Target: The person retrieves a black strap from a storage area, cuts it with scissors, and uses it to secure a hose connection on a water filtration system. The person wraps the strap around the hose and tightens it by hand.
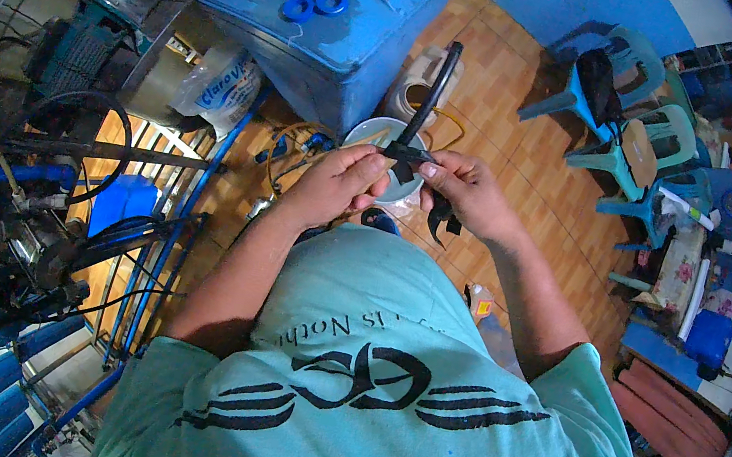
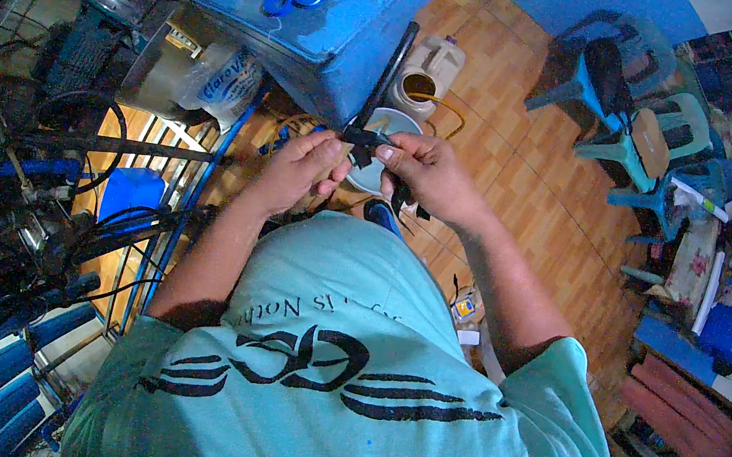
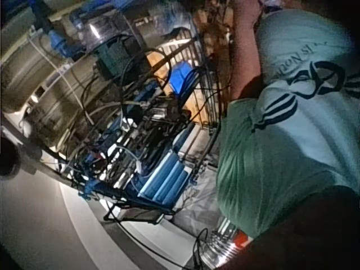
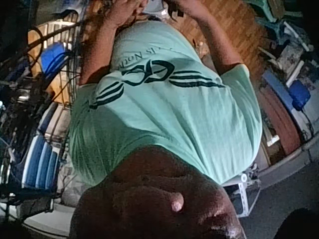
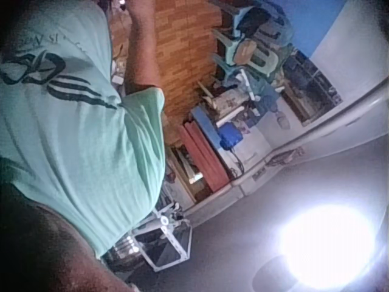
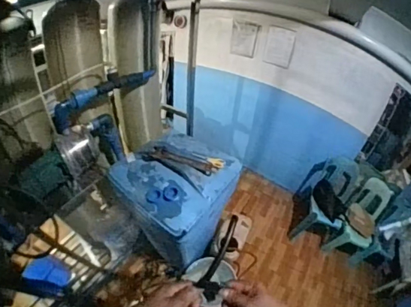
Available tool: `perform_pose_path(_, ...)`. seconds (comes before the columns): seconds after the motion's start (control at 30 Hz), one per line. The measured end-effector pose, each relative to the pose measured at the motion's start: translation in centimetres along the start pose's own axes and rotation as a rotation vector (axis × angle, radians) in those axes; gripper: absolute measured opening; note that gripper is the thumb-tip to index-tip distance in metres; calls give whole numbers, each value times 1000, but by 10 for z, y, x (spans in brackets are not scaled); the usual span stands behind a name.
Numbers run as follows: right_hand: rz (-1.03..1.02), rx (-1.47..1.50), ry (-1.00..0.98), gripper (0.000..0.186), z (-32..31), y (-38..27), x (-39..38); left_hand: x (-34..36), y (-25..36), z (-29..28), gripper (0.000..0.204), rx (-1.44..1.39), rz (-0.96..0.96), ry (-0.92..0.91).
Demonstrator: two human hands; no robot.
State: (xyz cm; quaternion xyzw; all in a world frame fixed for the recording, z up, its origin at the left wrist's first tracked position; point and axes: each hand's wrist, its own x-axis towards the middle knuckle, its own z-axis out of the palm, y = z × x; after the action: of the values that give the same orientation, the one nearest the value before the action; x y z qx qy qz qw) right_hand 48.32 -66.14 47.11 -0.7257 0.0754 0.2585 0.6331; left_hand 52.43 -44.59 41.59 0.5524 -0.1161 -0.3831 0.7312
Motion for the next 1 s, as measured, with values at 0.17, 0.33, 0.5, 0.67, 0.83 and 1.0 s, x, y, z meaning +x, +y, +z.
perform_pose_path(0.17, -196, -45, 67, 20, 8, 1, 8, 0, -2, 0, 25, 67, -62, 53)
perform_pose_path(0.33, -96, -189, 12, 17, 0, -14, 7, 4, -8, 2, 23, 192, -18, 45)
perform_pose_path(0.5, 94, -80, -88, 7, -4, -8, -11, 1, -2, -2, 26, 132, -43, 93)
perform_pose_path(0.67, 7, -55, -86, 10, -4, 14, -6, 2, -3, 1, 27, 122, -19, 38)
perform_pose_path(0.83, 59, -82, -96, 14, -3, 13, -2, 5, -7, 0, 29, 183, -44, 32)
perform_pose_path(1.0, 19, 237, -152, 11, 2, 13, 4, 10, -10, -2, 28, 137, -36, -6)
